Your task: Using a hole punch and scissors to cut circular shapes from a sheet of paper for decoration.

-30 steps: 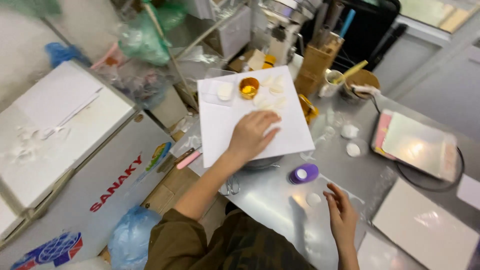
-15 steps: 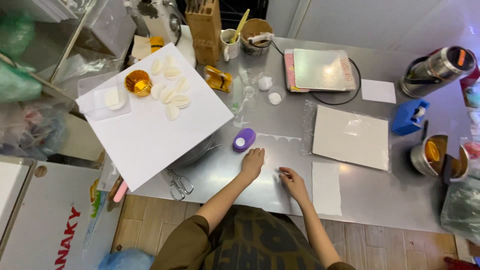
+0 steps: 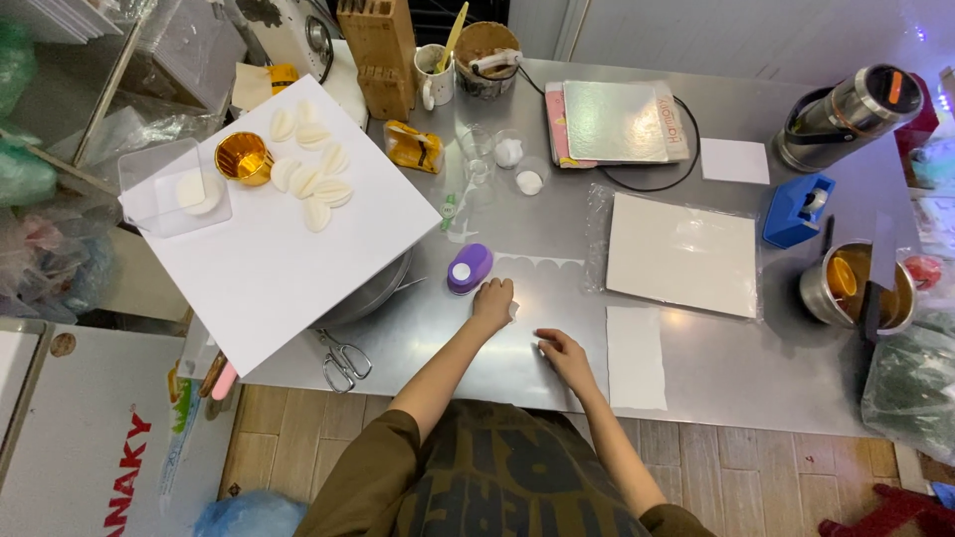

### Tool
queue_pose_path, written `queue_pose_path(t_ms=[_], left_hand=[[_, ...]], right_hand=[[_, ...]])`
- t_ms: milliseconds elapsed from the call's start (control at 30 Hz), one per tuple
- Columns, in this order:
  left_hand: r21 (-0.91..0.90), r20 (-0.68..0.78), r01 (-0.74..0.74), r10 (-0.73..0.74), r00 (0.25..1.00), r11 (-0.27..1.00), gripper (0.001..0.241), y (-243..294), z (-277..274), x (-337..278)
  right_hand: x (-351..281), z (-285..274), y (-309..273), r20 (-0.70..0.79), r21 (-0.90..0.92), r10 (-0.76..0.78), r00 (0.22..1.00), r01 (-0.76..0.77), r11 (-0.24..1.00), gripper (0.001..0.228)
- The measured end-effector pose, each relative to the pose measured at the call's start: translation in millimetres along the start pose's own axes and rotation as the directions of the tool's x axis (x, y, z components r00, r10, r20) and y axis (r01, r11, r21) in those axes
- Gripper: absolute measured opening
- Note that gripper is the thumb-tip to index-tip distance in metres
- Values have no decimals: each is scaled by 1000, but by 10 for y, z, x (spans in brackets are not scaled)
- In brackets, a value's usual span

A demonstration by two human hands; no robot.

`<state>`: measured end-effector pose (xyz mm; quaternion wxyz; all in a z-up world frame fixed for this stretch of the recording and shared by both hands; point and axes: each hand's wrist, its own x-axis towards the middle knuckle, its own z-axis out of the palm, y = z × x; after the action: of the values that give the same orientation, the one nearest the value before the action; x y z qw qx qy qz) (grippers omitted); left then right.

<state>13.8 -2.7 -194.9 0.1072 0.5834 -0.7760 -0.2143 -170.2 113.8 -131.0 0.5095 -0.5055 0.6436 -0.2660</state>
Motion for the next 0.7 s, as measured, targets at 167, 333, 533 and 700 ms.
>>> queue_pose_path(t_ms=[167,333,533,700], left_hand=[[-159,174,146,-118,978,976,58,-26,-234,-154],[-168,-50,-62,54,997,984,36,-184,-80,-332],[-817,107,112,-42,993,565,58,343,-895,-638],[-946,112,77,95,989,314,36,612,-1548,-782]], right_hand=[[311,181,101,34,72,-19,999,17,997,38],[339,314,-16,92,302,38,995,-65,951,43],[138,195,-368,-34,543,-65,997,73,837,36],[-135,-220,-950,-54,541,-194,979,192,818,33]])
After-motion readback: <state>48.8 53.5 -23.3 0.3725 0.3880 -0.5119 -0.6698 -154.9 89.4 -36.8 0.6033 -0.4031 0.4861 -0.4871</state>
